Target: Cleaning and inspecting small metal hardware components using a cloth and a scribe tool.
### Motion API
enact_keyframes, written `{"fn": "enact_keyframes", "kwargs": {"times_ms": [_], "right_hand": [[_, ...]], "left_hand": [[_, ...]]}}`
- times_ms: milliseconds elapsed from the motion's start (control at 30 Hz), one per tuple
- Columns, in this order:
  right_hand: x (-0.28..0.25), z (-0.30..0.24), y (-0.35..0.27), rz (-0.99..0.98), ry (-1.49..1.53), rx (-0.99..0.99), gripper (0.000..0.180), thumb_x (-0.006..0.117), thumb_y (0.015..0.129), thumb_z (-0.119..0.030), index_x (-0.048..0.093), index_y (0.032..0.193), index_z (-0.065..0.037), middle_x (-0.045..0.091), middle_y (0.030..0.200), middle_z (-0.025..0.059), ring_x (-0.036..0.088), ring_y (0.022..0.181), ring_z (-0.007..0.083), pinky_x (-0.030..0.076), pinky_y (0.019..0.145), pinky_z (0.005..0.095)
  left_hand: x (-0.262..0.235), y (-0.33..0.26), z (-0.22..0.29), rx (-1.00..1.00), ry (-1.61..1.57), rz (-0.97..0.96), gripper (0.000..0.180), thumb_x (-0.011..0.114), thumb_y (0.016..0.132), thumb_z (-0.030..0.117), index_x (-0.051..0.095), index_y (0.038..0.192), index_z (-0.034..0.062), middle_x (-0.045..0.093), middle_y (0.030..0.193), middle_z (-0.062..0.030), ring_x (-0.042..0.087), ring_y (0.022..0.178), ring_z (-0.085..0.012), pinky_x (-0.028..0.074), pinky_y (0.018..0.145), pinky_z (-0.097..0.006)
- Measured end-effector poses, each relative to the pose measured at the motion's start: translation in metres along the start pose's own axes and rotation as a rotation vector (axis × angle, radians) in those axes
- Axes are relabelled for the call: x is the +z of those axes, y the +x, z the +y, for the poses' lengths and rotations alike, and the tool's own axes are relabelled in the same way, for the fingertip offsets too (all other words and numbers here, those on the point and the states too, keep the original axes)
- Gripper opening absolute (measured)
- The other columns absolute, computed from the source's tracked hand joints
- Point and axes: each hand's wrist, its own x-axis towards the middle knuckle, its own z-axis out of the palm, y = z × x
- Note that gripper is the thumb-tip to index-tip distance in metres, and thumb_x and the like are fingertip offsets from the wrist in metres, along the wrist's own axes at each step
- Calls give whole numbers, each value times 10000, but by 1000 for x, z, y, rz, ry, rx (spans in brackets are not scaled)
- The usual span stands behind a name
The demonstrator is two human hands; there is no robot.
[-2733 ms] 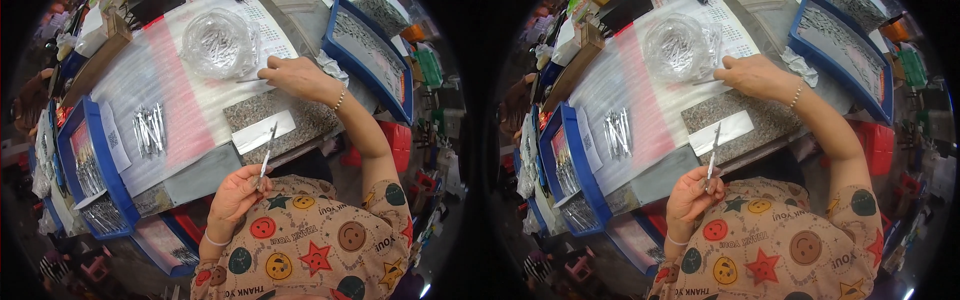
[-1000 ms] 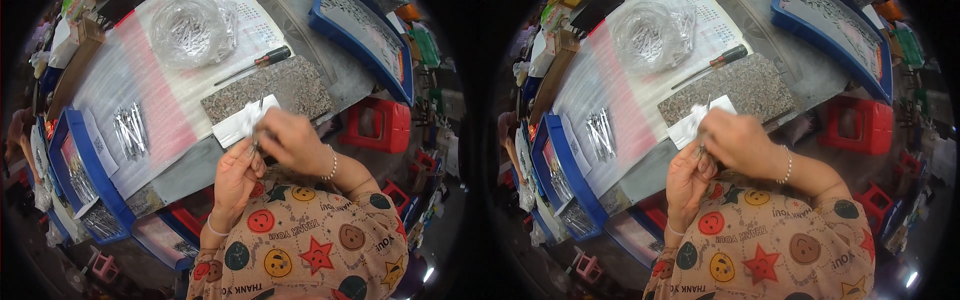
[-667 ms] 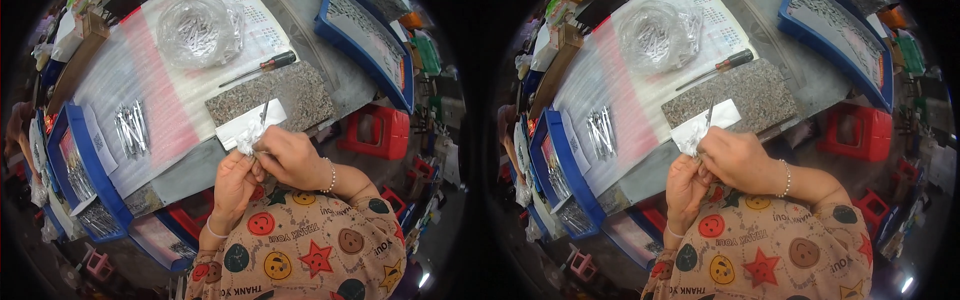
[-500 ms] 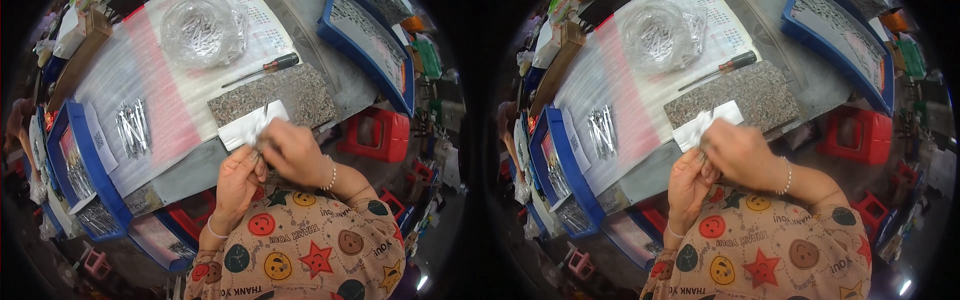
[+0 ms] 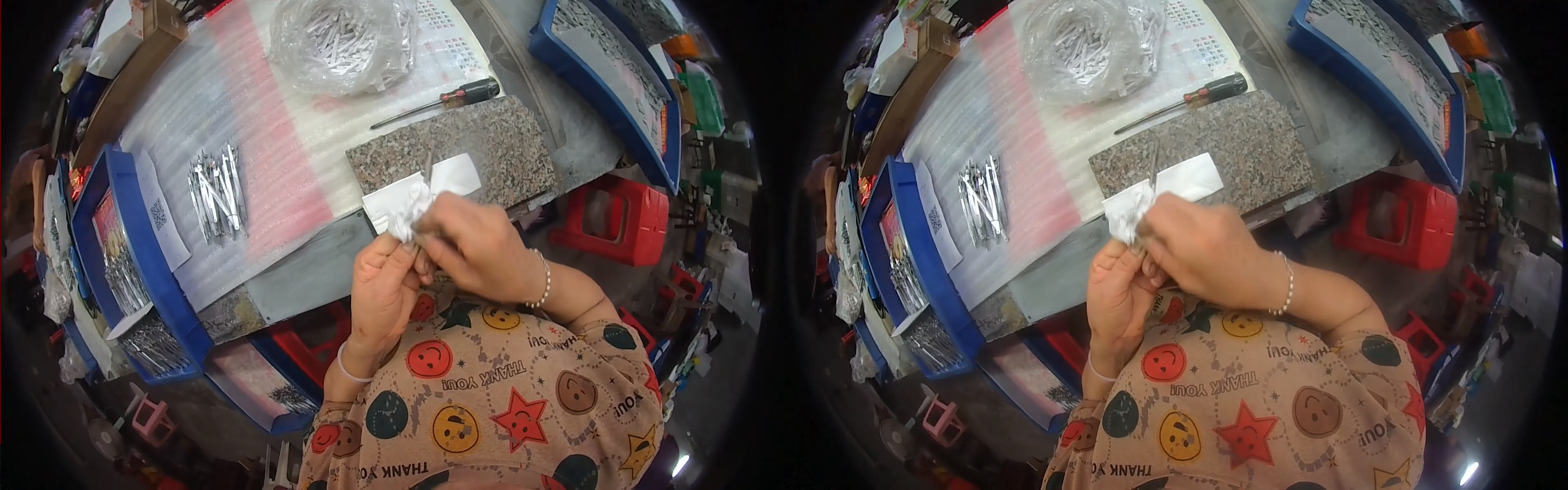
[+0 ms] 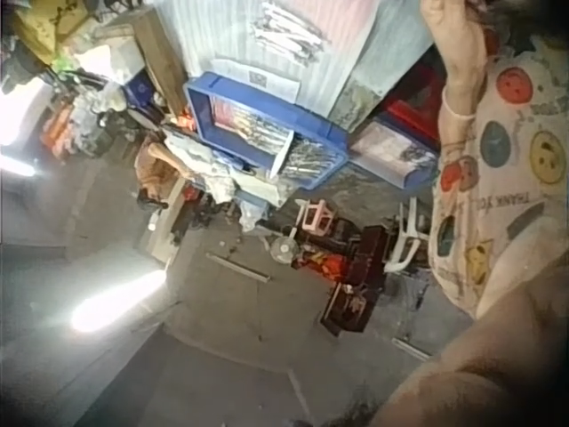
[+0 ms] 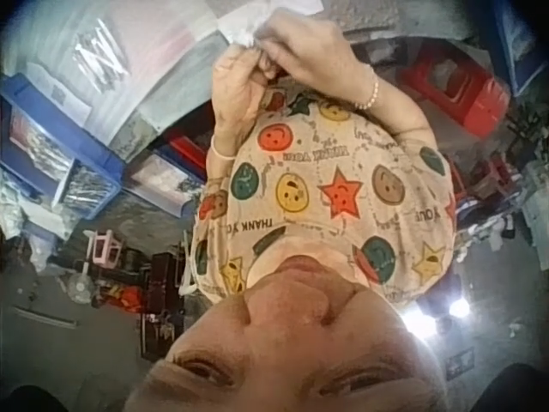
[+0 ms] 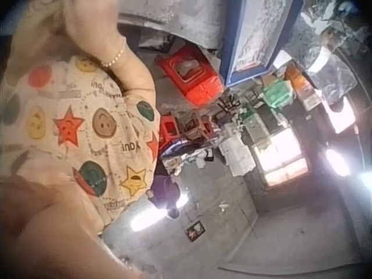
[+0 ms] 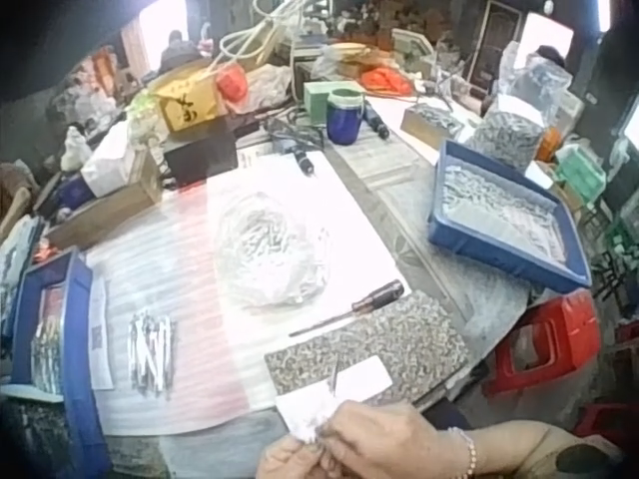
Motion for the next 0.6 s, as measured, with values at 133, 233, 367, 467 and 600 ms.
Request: {"fn": "enact_keyframes", "kwargs": {"times_ms": [133,233,367,467,600], "right_hand": [[-2,7,5,25,-50,59,118,629,826,-88,553,903,-39,581,802,139,615,691,338,489,577,392],[1,3,3,24,-45,33,99,626,830,-90,561,887,-42,580,800,138,617,690,334,493,586,394],[-4,-1,4,-27,-89,35,95,621,830,-83,566,893,-37,587,810,139,613,685,348,494,594,401],[5,6,8,19,-26,14,91,618,824,-75,563,887,-40,581,812,133,613,682,334,490,578,401],[5,-6,0,19,-40,-24,102,625,820,-77,565,896,-43,583,820,131,616,696,335,495,585,394]], "left_hand": [[-2,3,-2,-43,-42,-21,154,482,987,85,591,963,-21,546,750,-48,503,679,-131,425,643,-247],[-8,2,-4,0,-46,-49,246,490,985,84,572,1173,-51,546,746,-46,506,679,-127,430,642,-244],[-8,-3,-5,-49,-45,-54,227,501,979,86,581,1146,-45,563,760,-45,514,686,-123,438,646,-250],[-11,3,-3,36,-29,-49,192,502,978,82,594,1093,-42,565,755,-46,522,694,-121,438,648,-246],[-11,-6,-3,-26,-30,-28,194,494,980,79,595,1089,-46,556,749,-36,510,673,-111,423,622,-243]]}}
